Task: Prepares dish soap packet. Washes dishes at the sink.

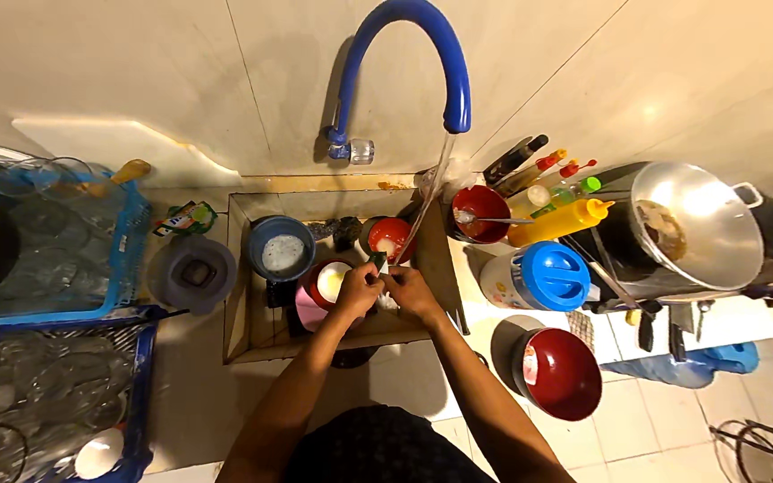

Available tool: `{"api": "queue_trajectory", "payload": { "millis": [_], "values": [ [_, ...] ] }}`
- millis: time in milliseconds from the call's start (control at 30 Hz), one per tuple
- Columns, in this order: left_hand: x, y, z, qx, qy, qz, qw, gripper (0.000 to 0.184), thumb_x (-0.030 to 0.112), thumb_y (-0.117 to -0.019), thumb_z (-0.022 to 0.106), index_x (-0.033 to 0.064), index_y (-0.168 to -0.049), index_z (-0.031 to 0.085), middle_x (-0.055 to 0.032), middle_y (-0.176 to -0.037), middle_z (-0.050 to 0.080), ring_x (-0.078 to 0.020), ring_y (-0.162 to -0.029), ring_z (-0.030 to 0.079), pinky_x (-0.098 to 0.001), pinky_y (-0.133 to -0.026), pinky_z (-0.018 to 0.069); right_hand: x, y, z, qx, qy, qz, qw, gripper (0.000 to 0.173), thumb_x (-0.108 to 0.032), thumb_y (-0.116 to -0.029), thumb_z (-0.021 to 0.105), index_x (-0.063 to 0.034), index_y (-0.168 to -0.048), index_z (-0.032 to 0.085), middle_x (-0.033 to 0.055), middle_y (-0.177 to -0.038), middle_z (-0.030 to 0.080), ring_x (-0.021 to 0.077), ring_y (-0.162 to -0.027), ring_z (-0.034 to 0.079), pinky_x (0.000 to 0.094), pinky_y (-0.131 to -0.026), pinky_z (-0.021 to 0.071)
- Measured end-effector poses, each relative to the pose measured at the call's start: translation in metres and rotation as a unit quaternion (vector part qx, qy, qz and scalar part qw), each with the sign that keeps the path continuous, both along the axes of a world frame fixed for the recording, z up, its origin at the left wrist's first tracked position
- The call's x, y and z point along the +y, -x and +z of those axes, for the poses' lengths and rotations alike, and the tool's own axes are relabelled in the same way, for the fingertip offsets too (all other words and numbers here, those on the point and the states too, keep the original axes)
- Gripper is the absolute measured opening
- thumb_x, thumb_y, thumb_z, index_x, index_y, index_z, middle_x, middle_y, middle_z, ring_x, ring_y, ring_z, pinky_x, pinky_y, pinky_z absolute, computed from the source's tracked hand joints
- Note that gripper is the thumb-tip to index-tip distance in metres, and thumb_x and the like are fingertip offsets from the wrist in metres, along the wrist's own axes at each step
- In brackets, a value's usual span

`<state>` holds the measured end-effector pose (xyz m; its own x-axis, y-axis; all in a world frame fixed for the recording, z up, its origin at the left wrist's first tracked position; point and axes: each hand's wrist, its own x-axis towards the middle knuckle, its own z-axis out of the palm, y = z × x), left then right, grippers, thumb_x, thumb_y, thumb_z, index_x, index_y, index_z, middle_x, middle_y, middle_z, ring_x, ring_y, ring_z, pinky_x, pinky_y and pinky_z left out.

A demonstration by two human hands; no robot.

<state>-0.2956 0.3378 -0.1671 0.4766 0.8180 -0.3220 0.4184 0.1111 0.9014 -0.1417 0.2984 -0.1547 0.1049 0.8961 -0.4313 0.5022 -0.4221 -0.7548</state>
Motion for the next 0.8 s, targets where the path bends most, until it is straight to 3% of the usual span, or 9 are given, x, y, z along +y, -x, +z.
{"api": "queue_trajectory", "payload": {
  "millis": [100,233,333,567,800],
  "values": [
    [0.013,-0.018,-0.003,-0.02,-0.005,-0.006,1.0,0.016,0.011,-0.0974,0.06,-0.0036,-0.099,0.065,-0.0161,-0.09,0.065,-0.0246,-0.083,0.065,-0.0438,-0.08,0.0541,0.011,-0.014,0.005,-0.019,-0.003,-0.022,1.0,0.027,-0.021,-0.1026,0.058,0.0019,-0.094,0.07,0.0108,-0.081,0.066,0.0178,-0.075,0.063,0.0403,-0.075,0.0537],
    [0.021,-0.035,-0.005,-0.021,0.027,-0.028,0.999,0.019,0.011,-0.1018,0.056,-0.0063,-0.107,0.063,-0.0191,-0.098,0.067,-0.0249,-0.082,0.068,-0.0424,-0.08,0.0587,0.017,-0.03,0.004,0.006,0.008,-0.022,1.0,0.026,-0.02,-0.1042,0.057,0.0013,-0.1,0.071,0.0108,-0.085,0.068,0.0157,-0.076,0.064,0.0375,-0.077,0.0544],
    [0.024,-0.039,-0.004,0.009,0.054,-0.025,0.998,0.019,0.011,-0.101,0.058,-0.0069,-0.106,0.062,-0.0173,-0.091,0.066,-0.0222,-0.074,0.068,-0.0397,-0.074,0.0588,0.016,-0.033,-0.001,-0.005,0.027,-0.022,0.999,0.028,-0.021,-0.1046,0.055,0.0013,-0.101,0.071,0.0117,-0.086,0.067,0.0177,-0.077,0.064,0.0398,-0.077,0.054],
    [0.024,-0.027,-0.001,0.095,0.035,-0.015,0.995,0.019,0.015,-0.0966,0.064,-0.0043,-0.093,0.062,-0.0156,-0.085,0.065,-0.0246,-0.074,0.066,-0.0443,-0.074,0.0571,0.016,-0.027,0.007,-0.13,0.078,0.02,0.988,0.033,-0.028,-0.1023,0.055,-0.0002,-0.097,0.071,0.0177,-0.093,0.069,0.0329,-0.092,0.067,0.0574,-0.086,0.0512],
    [0.028,-0.023,0.007,0.112,0.023,-0.029,0.993,0.02,0.017,-0.0969,0.064,-0.0008,-0.088,0.06,-0.0126,-0.079,0.063,-0.022,-0.069,0.065,-0.0419,-0.07,0.0567,0.016,-0.027,0.022,-0.183,0.082,0.028,0.979,0.032,-0.028,-0.1017,0.055,-0.0012,-0.097,0.072,0.0188,-0.096,0.07,0.0365,-0.098,0.067,0.0603,-0.087,0.0502]
  ]
}}
